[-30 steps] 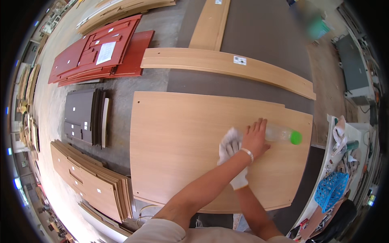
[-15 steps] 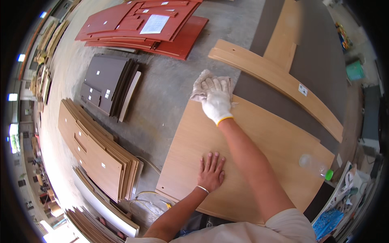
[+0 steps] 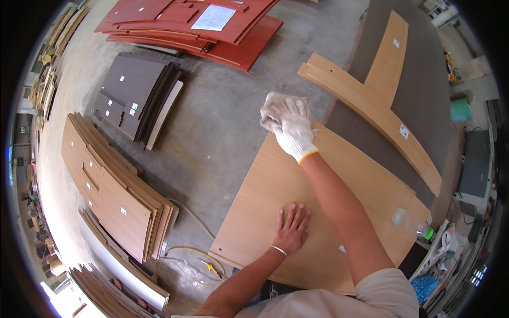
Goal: The person wipes a large wooden panel with a cloth, applies liquid from a bottle, and uses a blue scraper tool to smooth the surface. The person handles multiple panels, moving them between stacks and the workbench, and continues wiping and scraping the panel surfaces.
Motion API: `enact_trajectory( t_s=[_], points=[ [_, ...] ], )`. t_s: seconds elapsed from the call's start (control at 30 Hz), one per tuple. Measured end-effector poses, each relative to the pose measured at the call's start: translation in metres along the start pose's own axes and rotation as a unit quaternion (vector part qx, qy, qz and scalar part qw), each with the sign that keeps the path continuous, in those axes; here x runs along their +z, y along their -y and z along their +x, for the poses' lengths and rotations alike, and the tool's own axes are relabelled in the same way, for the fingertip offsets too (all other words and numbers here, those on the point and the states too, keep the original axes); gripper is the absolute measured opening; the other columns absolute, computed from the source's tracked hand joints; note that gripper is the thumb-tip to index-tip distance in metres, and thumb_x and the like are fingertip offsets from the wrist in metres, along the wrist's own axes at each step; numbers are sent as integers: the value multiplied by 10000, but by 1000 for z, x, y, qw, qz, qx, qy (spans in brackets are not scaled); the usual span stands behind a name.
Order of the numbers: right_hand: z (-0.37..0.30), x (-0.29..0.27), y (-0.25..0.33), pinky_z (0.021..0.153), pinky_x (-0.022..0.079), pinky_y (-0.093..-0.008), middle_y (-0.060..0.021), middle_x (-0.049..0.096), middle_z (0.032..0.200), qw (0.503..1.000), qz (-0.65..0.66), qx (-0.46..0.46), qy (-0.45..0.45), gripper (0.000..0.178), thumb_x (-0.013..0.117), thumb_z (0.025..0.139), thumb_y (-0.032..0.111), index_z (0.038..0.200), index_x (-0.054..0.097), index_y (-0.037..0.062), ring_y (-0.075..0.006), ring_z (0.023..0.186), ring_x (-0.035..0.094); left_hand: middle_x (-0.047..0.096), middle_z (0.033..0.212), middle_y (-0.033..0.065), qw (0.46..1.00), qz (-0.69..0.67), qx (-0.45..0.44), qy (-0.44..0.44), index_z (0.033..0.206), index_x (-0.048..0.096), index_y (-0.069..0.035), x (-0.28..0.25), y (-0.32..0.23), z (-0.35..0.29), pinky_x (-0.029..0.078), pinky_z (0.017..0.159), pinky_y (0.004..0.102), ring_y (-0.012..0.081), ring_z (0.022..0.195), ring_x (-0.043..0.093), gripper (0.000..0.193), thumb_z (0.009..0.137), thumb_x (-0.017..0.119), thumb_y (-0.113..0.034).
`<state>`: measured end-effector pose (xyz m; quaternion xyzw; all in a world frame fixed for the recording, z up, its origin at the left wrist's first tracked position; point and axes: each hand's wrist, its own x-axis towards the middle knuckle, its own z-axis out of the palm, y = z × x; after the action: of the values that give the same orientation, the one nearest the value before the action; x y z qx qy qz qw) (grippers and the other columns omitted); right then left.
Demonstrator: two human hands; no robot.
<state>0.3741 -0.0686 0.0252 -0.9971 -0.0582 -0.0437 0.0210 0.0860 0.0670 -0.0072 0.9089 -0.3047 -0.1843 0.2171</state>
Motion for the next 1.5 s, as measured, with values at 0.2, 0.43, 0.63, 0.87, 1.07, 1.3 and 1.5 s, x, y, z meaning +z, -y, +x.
enact_trajectory(
  t_s=[0.2,0.43,0.63,0.87,1.07,1.3,1.5],
  points=[
    [17,2,-5,1095,341,-414,-55,595,1265,998,9,61,-18,338,615,936,342,1223,619,163,-217,1190,516,273,1664,137,1000,-4,3,-12,1577,368,-142,1,0,5,187,1215,613,338,1543,229,680,954,542,-350],
    [-92,92,39,1270,134,-444,-65,494,1509,886,444,-130,40,421,446,1012,360,1364,594,182,-281,1481,331,252,1672,136,995,-33,-26,89,1590,339,-142,7,-1,5,180,1218,613,344,1541,230,700,954,535,-358],
    [-7,-9,-2,1139,342,-433,-74,595,1300,994,98,-4,52,292,556,978,291,1219,621,141,-280,1292,506,424,1521,246,996,28,33,-76,1462,469,-78,-13,-3,7,469,1001,545,454,1372,432,536,976,532,-294],
    [-60,73,45,1092,402,-476,-52,576,1325,976,-56,-183,-99,439,604,921,454,1213,650,129,-264,1311,472,301,1652,143,998,-33,-37,24,1561,399,-152,10,2,1,142,1227,624,342,1526,270,635,971,498,-365],
    [5,-39,7,1079,410,-488,-75,576,1325,991,121,41,48,355,615,937,292,1252,637,130,-274,1297,468,283,1660,142,997,73,-31,20,1566,391,-158,18,6,10,142,1228,621,344,1532,254,632,975,487,-359],
    [-135,3,-103,1189,324,-450,-132,462,1543,983,124,113,-78,493,501,1035,354,1468,513,119,-344,1393,428,257,1673,122,996,76,-31,-17,1571,377,-156,0,-1,4,119,1243,590,331,1551,205,646,976,489,-379],
    [-181,13,-138,1157,335,-490,-172,502,1474,917,247,288,-124,497,574,930,191,1416,538,93,-378,1346,446,233,1681,112,999,19,-19,29,1584,336,-140,-13,-1,0,128,1246,566,303,1561,181,714,953,547,-398]
  ],
)
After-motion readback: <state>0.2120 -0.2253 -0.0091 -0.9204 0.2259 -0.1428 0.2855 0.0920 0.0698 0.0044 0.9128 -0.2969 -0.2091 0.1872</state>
